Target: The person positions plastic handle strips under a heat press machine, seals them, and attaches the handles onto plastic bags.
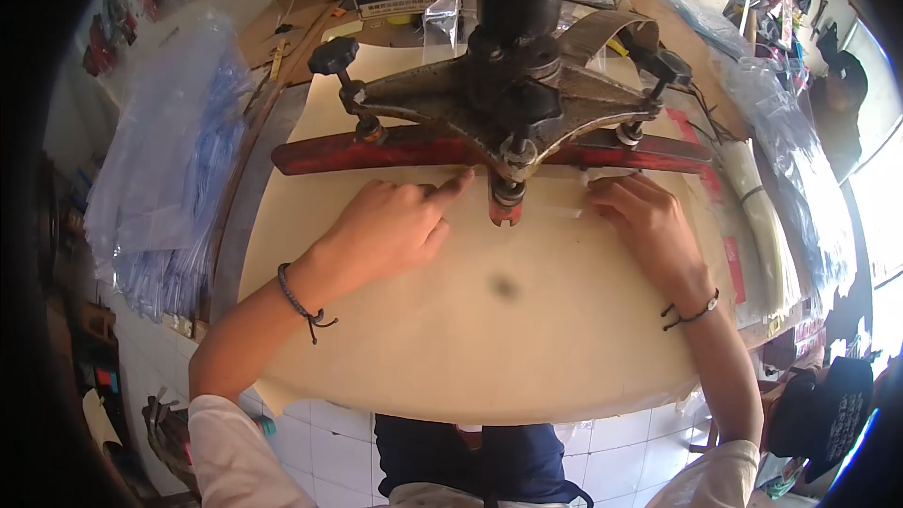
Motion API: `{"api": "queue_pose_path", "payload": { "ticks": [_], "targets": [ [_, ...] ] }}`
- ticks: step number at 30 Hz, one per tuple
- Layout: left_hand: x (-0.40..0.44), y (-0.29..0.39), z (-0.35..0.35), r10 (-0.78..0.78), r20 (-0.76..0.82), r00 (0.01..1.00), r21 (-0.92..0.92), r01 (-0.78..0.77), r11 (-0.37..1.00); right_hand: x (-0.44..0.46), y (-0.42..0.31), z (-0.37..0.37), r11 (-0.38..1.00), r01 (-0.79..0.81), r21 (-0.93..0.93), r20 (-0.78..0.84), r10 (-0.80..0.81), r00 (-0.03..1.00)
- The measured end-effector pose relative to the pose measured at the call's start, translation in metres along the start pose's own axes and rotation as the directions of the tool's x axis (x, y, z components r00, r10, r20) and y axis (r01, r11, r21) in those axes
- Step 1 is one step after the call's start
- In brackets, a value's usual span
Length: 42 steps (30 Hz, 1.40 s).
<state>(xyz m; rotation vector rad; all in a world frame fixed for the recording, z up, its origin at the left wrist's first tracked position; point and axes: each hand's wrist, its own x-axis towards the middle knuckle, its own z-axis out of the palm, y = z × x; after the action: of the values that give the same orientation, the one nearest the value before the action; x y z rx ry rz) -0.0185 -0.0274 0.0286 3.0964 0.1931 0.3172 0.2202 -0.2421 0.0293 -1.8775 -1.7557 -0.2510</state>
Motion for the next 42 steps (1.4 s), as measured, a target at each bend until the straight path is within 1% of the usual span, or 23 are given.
{"api": "queue_pose_path", "payload": {
  "ticks": [6, 9, 12, 13, 14, 16, 18, 19, 20, 22, 23, 26, 27, 30, 32, 35, 36, 39, 42],
  "targets": [
    [0.002, 0.002, 0.004, 0.009, -0.051, 0.999, -0.030, -0.010, 1.000, -0.002, -0.001, -0.005, 1.000, -0.013, -0.002, 0.038, 0.013, 0.999],
    [0.000, 0.002, 0.004, -0.011, -0.063, 0.998, -0.026, 0.009, 1.000, -0.004, 0.002, -0.003, 0.998, 0.054, -0.020, 0.028, -0.054, 0.998],
    [-0.006, 0.002, 0.010, -0.015, -0.091, 0.996, -0.017, 0.013, 1.000, -0.015, 0.002, -0.005, 0.988, 0.129, -0.087, 0.062, -0.124, 0.990],
    [-0.016, 0.005, 0.015, -0.016, -0.116, 0.993, -0.006, 0.015, 1.000, -0.024, 0.004, -0.003, 0.964, 0.180, -0.193, 0.112, -0.161, 0.981],
    [-0.024, 0.008, 0.018, -0.011, -0.156, 0.988, 0.012, 0.013, 1.000, -0.033, -0.003, -0.004, 0.992, -0.039, -0.123, 0.158, 0.058, 0.986],
    [-0.056, 0.031, 0.007, -0.033, -0.193, 0.981, 0.023, 0.038, 0.999, -0.057, -0.024, -0.012, 0.996, 0.042, -0.084, 0.026, -0.040, 0.999],
    [-0.094, 0.056, -0.013, -0.183, -0.066, 0.981, -0.093, 0.177, 0.980, -0.084, -0.043, -0.026, 1.000, -0.015, -0.011, 0.063, 0.015, 0.998],
    [-0.115, 0.063, -0.011, -0.175, -0.135, 0.975, -0.096, 0.163, 0.982, -0.102, -0.053, -0.031, 0.996, -0.088, -0.016, 0.074, 0.089, 0.993],
    [-0.134, 0.070, -0.007, -0.165, -0.206, 0.964, -0.091, 0.149, 0.985, -0.112, -0.067, -0.039, 0.992, -0.094, -0.086, 0.073, 0.101, 0.992],
    [-0.164, 0.089, -0.009, -0.308, -0.197, 0.931, -0.100, 0.294, 0.951, -0.128, -0.092, -0.048, 0.970, -0.112, -0.216, 0.065, 0.128, 0.990],
    [-0.171, 0.094, -0.009, -0.373, -0.195, 0.907, -0.104, 0.359, 0.927, -0.140, -0.092, -0.038, 0.948, -0.126, -0.293, 0.067, 0.152, 0.986],
    [-0.173, 0.107, 0.002, -0.465, -0.282, 0.839, -0.143, 0.442, 0.885, -0.142, -0.105, -0.040, 0.944, -0.159, -0.288, 0.048, 0.181, 0.982],
    [-0.171, 0.109, 0.000, -0.460, -0.267, 0.847, -0.149, 0.436, 0.888, -0.142, -0.105, -0.040, 0.947, -0.173, -0.269, 0.053, 0.194, 0.980],
    [-0.170, 0.111, -0.013, -0.447, -0.225, 0.866, -0.148, 0.423, 0.894, -0.145, -0.102, -0.042, 0.950, -0.117, -0.290, 0.087, 0.148, 0.985],
    [-0.171, 0.112, -0.016, -0.443, -0.199, 0.874, -0.130, 0.424, 0.896, -0.147, -0.102, -0.037, 0.945, -0.140, -0.296, 0.049, 0.161, 0.986],
    [-0.176, 0.104, 0.002, -0.408, -0.263, 0.875, -0.023, 0.417, 0.909, -0.149, -0.102, -0.024, 0.934, -0.181, -0.308, -0.050, 0.174, 0.984],
    [-0.176, 0.102, 0.009, -0.401, -0.299, 0.866, -0.015, 0.416, 0.909, -0.150, -0.102, -0.018, 0.930, -0.194, -0.312, -0.088, 0.175, 0.981],
    [-0.178, 0.102, 0.019, -0.387, -0.371, 0.844, 0.000, 0.417, 0.909, -0.156, -0.110, 0.004, 0.929, -0.289, -0.230, -0.289, 0.219, 0.932],
    [-0.179, 0.107, 0.017, -0.387, -0.400, 0.831, -0.010, 0.418, 0.908, -0.164, -0.124, 0.024, 0.910, -0.366, -0.192, -0.416, 0.263, 0.871]
  ]
}}
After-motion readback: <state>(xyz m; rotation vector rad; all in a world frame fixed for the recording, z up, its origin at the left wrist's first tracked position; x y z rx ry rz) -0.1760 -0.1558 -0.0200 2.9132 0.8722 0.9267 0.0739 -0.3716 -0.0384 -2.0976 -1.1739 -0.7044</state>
